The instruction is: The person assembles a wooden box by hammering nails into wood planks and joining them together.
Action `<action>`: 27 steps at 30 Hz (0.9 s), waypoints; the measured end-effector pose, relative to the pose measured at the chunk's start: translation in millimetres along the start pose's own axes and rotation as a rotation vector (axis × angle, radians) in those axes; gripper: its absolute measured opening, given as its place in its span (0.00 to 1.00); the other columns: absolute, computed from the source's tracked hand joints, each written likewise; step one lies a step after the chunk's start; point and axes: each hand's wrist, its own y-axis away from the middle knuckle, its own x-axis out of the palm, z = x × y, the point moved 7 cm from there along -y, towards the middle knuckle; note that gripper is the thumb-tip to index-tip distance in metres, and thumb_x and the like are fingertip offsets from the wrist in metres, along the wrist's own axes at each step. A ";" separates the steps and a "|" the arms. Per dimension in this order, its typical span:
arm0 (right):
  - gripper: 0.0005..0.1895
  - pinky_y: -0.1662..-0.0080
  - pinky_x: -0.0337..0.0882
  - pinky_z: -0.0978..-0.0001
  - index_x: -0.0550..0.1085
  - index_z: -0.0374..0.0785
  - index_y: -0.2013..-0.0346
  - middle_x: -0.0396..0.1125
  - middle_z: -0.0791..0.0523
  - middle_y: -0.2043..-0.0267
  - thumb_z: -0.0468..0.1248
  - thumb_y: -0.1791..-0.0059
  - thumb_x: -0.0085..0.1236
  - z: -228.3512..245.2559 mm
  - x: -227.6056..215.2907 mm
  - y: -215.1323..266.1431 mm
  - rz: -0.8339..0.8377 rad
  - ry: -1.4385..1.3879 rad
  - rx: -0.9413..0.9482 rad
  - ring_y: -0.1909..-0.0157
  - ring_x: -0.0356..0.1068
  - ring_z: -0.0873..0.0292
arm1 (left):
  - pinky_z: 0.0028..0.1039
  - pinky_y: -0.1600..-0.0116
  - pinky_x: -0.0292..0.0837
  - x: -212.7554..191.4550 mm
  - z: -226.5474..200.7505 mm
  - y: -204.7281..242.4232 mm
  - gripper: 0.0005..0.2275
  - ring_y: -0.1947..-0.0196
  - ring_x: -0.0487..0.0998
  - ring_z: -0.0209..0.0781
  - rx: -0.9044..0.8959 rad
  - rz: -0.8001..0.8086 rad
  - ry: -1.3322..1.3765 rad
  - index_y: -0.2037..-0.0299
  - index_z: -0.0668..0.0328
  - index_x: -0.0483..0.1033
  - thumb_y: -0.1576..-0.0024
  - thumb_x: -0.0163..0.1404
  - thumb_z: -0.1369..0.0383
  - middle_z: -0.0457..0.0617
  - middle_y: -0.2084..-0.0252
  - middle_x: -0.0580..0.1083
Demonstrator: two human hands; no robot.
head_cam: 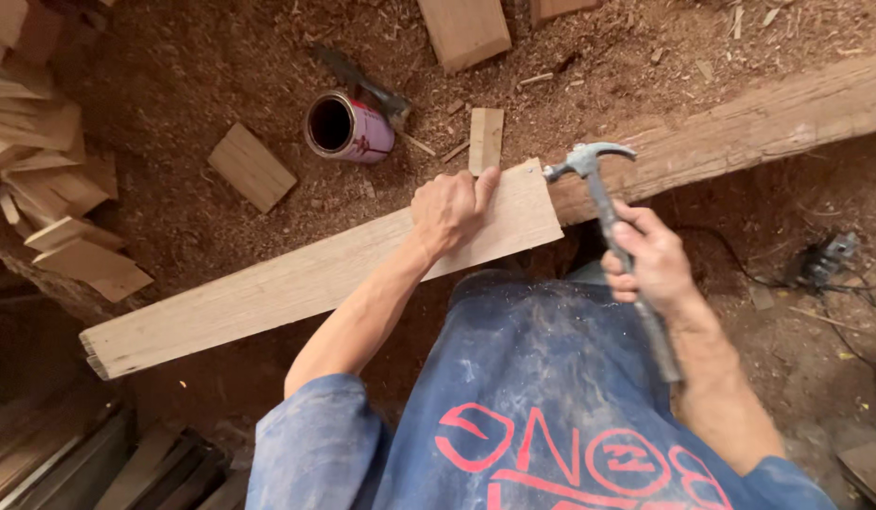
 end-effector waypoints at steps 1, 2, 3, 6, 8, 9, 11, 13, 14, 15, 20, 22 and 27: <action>0.14 0.85 0.56 0.74 0.66 0.59 0.45 0.55 0.57 0.81 0.39 0.43 0.39 6.2 -3.4 1.5 0.007 -0.001 -0.005 0.87 0.52 0.67 | 0.51 0.66 0.73 -2.1 0.6 -1.4 0.33 0.73 0.79 0.63 -0.001 -0.006 -0.005 0.73 0.63 0.80 0.36 0.31 0.43 0.65 0.75 0.77; 0.14 0.84 0.56 0.73 0.65 0.56 0.43 0.56 0.57 0.79 0.39 0.42 0.38 21.7 -15.4 1.7 -0.053 0.042 -0.129 0.85 0.53 0.67 | 0.51 0.65 0.74 -0.7 2.7 -3.3 0.33 0.72 0.80 0.62 -0.024 0.029 -0.001 0.73 0.64 0.79 0.36 0.31 0.43 0.65 0.74 0.77; 0.15 0.83 0.56 0.72 0.65 0.52 0.40 0.57 0.57 0.77 0.39 0.41 0.38 33.9 -29.4 3.5 -0.119 0.084 -0.249 0.84 0.54 0.66 | 0.51 0.64 0.74 3.3 4.0 -3.5 0.33 0.72 0.81 0.62 -0.044 0.071 0.007 0.73 0.64 0.79 0.36 0.30 0.43 0.65 0.74 0.77; 0.10 0.77 0.58 0.73 0.60 0.43 0.41 0.59 0.55 0.70 0.43 0.33 0.39 48.7 -51.3 -10.0 -0.154 -0.372 -0.479 0.78 0.55 0.67 | 0.51 0.63 0.74 7.2 7.2 -3.3 0.32 0.70 0.81 0.64 -0.030 0.035 0.015 0.72 0.64 0.80 0.36 0.32 0.43 0.66 0.73 0.77; 0.12 0.81 0.55 0.71 0.61 0.47 0.40 0.54 0.56 0.75 0.42 0.38 0.41 1.8 -14.6 -16.9 -0.105 -0.194 -0.253 0.82 0.52 0.65 | 0.51 0.62 0.75 9.9 8.8 0.9 0.32 0.69 0.80 0.65 -0.008 -0.010 0.008 0.73 0.63 0.80 0.36 0.33 0.44 0.66 0.72 0.77; 0.17 0.85 0.52 0.68 0.62 0.51 0.39 0.50 0.56 0.80 0.41 0.43 0.45 -20.4 5.2 -18.9 -0.051 -0.026 -0.047 0.87 0.50 0.62 | 0.51 0.61 0.75 4.6 7.6 -2.5 0.31 0.68 0.80 0.65 0.028 -0.066 -0.008 0.74 0.62 0.81 0.36 0.35 0.44 0.66 0.72 0.78; 0.19 0.84 0.53 0.70 0.62 0.54 0.37 0.53 0.55 0.80 0.42 0.44 0.43 -11.8 3.8 -14.7 0.017 -0.063 -0.028 0.86 0.51 0.64 | 0.51 0.62 0.75 3.7 8.2 0.4 0.30 0.69 0.81 0.65 0.011 -0.072 -0.010 0.73 0.62 0.81 0.37 0.35 0.44 0.66 0.72 0.78; 0.21 0.83 0.54 0.71 0.62 0.56 0.35 0.56 0.54 0.80 0.43 0.44 0.42 -10.2 1.9 -17.4 0.088 -0.089 0.017 0.86 0.51 0.65 | 0.51 0.62 0.75 6.1 11.1 4.8 0.30 0.70 0.81 0.64 -0.028 -0.068 -0.008 0.73 0.62 0.81 0.37 0.36 0.44 0.65 0.73 0.78; 0.23 0.82 0.55 0.72 0.63 0.56 0.33 0.56 0.55 0.79 0.42 0.44 0.42 -10.3 -1.5 -18.8 0.078 -0.076 -0.021 0.85 0.52 0.65 | 0.50 0.61 0.75 9.9 11.7 7.5 0.29 0.68 0.81 0.63 -0.037 -0.033 -0.003 0.71 0.62 0.80 0.37 0.37 0.44 0.65 0.71 0.78; 0.24 0.81 0.55 0.72 0.63 0.55 0.31 0.56 0.55 0.78 0.42 0.43 0.42 0.9 -2.9 -29.9 0.082 -0.055 -0.082 0.84 0.52 0.66 | 0.49 0.60 0.75 6.4 12.7 1.1 0.29 0.65 0.81 0.62 -0.043 -0.027 0.000 0.69 0.63 0.80 0.37 0.37 0.44 0.65 0.69 0.79; 0.23 0.80 0.54 0.71 0.63 0.51 0.31 0.56 0.54 0.78 0.41 0.42 0.44 2.1 -42.2 -49.5 -0.064 0.083 -0.079 0.82 0.52 0.65 | 0.47 0.54 0.74 -36.4 54.1 -6.5 0.21 0.60 0.79 0.61 -0.072 -0.435 0.177 0.66 0.66 0.79 0.39 0.47 0.52 0.65 0.63 0.78; 0.23 0.80 0.55 0.69 0.62 0.51 0.31 0.57 0.53 0.77 0.40 0.43 0.44 -7.0 -55.7 -51.3 -0.117 0.141 -0.086 0.82 0.53 0.63 | 0.45 0.52 0.74 -61.2 108.9 -21.5 0.14 0.59 0.79 0.58 -0.151 -0.681 0.111 0.65 0.66 0.78 0.39 0.48 0.61 0.63 0.62 0.78; 0.23 0.79 0.57 0.68 0.61 0.48 0.31 0.58 0.52 0.76 0.38 0.42 0.45 -22.8 -74.4 -51.3 -0.244 0.218 -0.066 0.81 0.55 0.62 | 0.42 0.50 0.76 -41.5 254.9 -111.0 0.11 0.54 0.80 0.62 -0.395 -0.124 -0.071 0.62 0.67 0.81 0.51 0.52 0.69 0.68 0.58 0.77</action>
